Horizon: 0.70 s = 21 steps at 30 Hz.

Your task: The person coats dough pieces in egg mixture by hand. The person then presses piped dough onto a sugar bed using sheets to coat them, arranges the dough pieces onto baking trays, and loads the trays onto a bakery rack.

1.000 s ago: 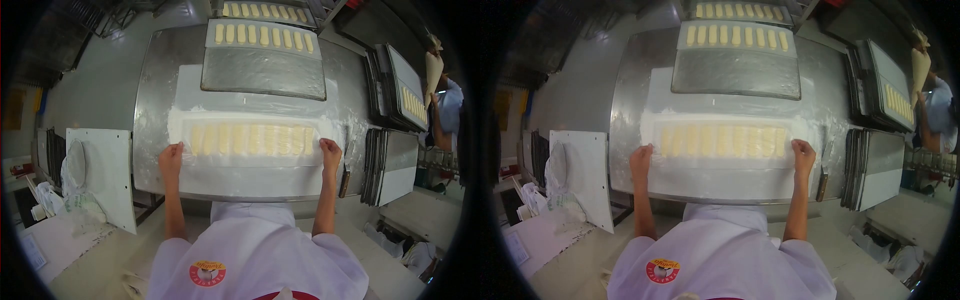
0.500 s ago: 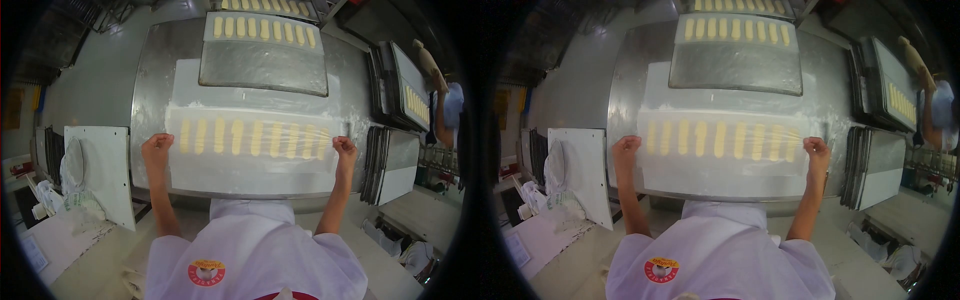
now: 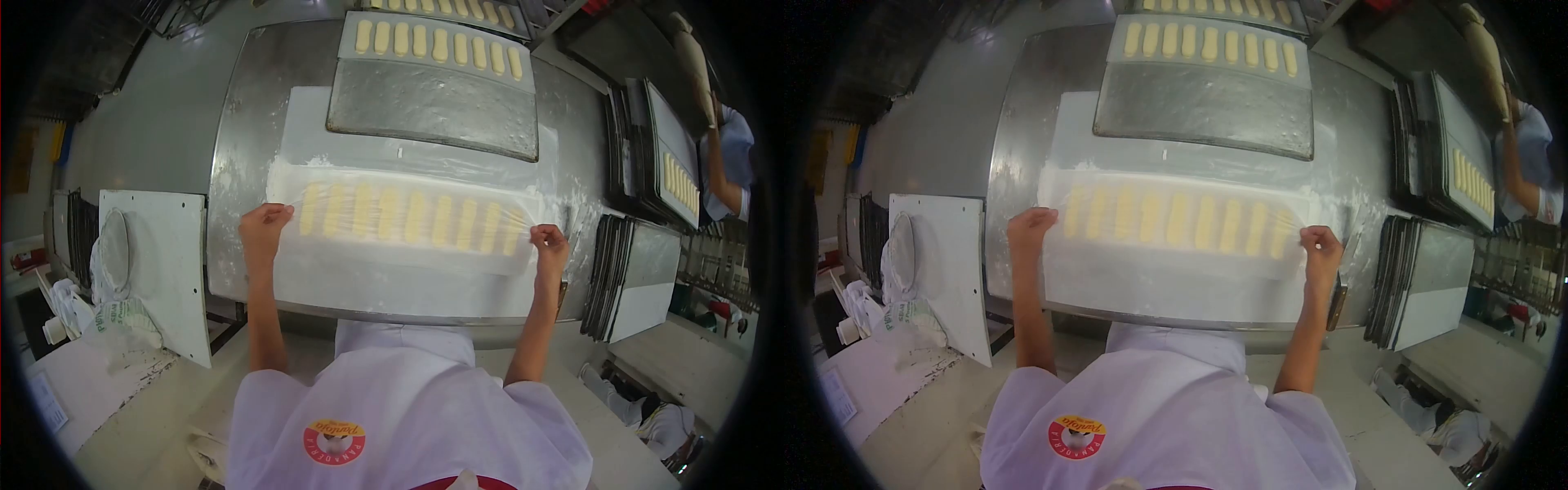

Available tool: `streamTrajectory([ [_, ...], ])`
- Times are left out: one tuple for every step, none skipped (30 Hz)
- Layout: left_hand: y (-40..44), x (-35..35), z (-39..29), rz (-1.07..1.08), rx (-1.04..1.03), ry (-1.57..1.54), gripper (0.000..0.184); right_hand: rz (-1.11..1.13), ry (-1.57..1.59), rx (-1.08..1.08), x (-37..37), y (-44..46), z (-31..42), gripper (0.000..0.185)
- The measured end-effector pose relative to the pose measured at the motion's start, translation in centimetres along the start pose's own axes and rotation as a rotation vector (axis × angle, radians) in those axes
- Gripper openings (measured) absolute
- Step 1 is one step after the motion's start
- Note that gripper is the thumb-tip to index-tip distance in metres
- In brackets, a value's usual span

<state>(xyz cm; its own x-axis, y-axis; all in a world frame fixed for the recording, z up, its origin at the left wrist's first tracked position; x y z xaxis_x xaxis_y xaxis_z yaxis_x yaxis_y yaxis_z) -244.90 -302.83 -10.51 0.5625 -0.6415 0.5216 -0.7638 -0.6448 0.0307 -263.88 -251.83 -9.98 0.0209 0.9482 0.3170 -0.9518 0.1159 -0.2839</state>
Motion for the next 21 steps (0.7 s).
streamTrajectory([
  [-0.1,0.5,-1.0,-0.002,0.002,0.000,0.024,0.002,-0.001,0.000,0.3,-0.4,0.8,0.010],
  [-0.2,1.0,-2.3,-0.008,0.031,-0.007,0.024,-0.018,0.025,0.001,0.6,-0.7,1.5,0.010],
  [-0.3,1.3,-2.9,-0.015,0.059,-0.014,0.024,-0.038,0.053,0.003,0.9,-0.8,1.9,0.010],
  [-0.2,1.3,-2.1,-0.017,0.059,-0.015,0.024,-0.024,0.050,0.001,1.0,-0.7,1.8,0.009],
  [0.0,0.9,-0.8,-0.003,0.053,-0.065,0.024,-0.022,0.049,0.004,1.0,-0.3,1.1,0.009],
  [0.2,0.5,0.1,0.010,0.046,-0.115,0.023,0.018,0.044,-0.007,0.7,0.6,-0.5,0.009],
  [0.2,-0.1,-0.1,0.005,0.044,-0.117,0.023,0.060,0.040,-0.016,0.1,1.4,-2.1,0.009],
  [0.1,-0.7,-0.2,0.001,0.086,-0.003,0.023,0.034,-0.032,-0.045,-0.1,2.1,-3.6,0.009],
  [0.1,-1.0,0.0,-0.005,0.129,0.110,0.023,0.037,-0.032,-0.037,-0.5,2.1,-3.6,0.009],
  [0.2,-1.3,0.5,-0.013,0.131,0.107,0.023,0.005,-0.049,-0.059,-0.8,2.0,-3.8,0.009],
  [0.2,-1.5,1.0,-0.030,0.115,0.101,0.023,-0.028,-0.068,-0.087,-0.9,1.8,-4.2,0.009],
  [0.1,-1.6,1.1,-0.044,0.098,0.097,0.023,0.015,-0.038,-0.087,-1.1,1.7,-4.2,0.007],
  [0.1,-1.4,1.1,-0.041,0.100,0.098,0.023,0.015,-0.039,-0.090,-1.0,1.6,-4.2,0.007],
  [0.1,-1.2,1.0,-0.036,0.094,0.094,0.023,0.015,-0.015,-0.061,-0.8,1.5,-3.7,0.008],
  [0.3,-1.0,0.7,-0.031,0.085,0.089,0.023,0.015,0.011,-0.030,-0.7,1.3,-2.8,0.009],
  [0.4,-0.6,0.7,-0.029,0.084,0.087,0.023,0.012,0.011,-0.030,-0.4,0.9,-1.8,0.009],
  [0.3,-0.2,0.6,-0.015,0.070,0.017,0.022,0.010,0.021,-0.040,-0.1,0.3,-0.6,0.008],
  [0.3,0.0,0.5,-0.002,0.057,-0.052,0.022,0.010,0.031,-0.051,0.1,-0.1,0.1,0.007],
  [0.2,0.1,0.2,-0.002,0.057,-0.052,0.022,0.010,0.031,-0.051,0.3,-0.2,0.2,0.007],
  [0.2,0.2,0.1,-0.011,0.079,-0.093,0.022,0.012,0.041,-0.044,0.6,-0.1,0.3,0.007],
  [0.1,0.3,0.1,-0.021,0.101,-0.134,0.021,0.014,0.050,-0.037,0.8,0.0,0.4,0.008],
])
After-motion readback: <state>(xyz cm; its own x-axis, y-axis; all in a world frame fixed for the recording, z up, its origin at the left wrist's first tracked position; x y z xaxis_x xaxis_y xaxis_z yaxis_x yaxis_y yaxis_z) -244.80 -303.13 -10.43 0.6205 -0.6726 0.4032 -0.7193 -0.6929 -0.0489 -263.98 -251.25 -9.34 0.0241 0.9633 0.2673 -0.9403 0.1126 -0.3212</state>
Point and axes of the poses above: each hand's wrist, its own y-axis towards the middle knuckle, its own x-axis out of the back of the hand, z = x × y, the point moved 7 cm from there along y, towards the middle knuckle, and after that the axes turned 9 degrees about -x, right-handed, at the moved point
